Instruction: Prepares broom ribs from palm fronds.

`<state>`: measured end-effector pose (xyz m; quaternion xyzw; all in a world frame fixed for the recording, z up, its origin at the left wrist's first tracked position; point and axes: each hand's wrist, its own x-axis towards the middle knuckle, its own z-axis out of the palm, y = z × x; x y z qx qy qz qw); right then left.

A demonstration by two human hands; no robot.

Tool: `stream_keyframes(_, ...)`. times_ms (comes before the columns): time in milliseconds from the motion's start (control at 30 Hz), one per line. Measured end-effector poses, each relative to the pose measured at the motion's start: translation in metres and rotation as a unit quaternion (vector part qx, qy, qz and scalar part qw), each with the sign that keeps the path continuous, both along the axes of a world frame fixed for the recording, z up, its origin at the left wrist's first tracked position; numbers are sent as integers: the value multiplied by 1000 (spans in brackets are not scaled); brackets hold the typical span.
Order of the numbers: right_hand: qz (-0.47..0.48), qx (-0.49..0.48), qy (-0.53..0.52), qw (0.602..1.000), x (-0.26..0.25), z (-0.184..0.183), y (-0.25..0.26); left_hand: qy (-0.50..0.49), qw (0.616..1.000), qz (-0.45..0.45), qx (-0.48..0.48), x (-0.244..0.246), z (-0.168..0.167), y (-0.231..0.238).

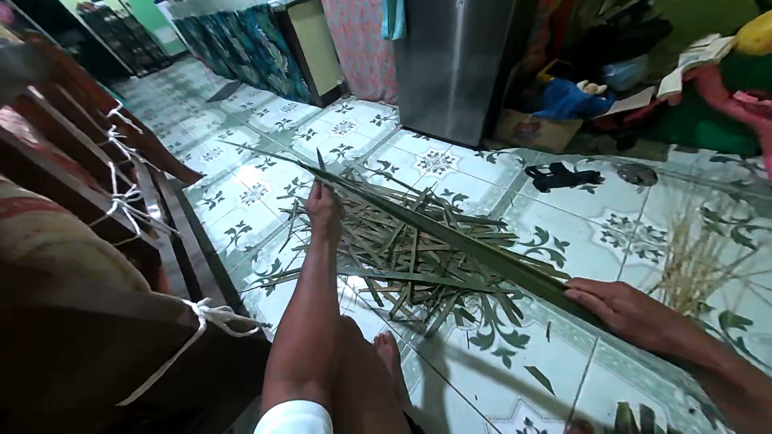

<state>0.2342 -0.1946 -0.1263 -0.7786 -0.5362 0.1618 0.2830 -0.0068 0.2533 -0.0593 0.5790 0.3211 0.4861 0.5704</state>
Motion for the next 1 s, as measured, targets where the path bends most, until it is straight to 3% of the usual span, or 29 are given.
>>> stream_keyframes(167, -28, -7, -33, 999, 8, 5, -23, -36, 997, 23, -64, -17, -5, 19)
stream_keyframes(367, -46, -21, -37, 998, 20, 8, -37, -75, 992, -11, -99, -27, -7, 25)
stream_keyframes(600, -54, -50, -23, 997, 29, 17, -41, -72, 992, 0, -105, -31, -7, 28)
stream_keyframes(800, -47, -117, 17, 992, 33, 46, -55, -69, 990, 51, -115, -47, -9, 39)
stream_keyframes(1000, -97, -108, 30, 989, 47, 47, -77, -71, 986, 68, -134, -57, -11, 45)
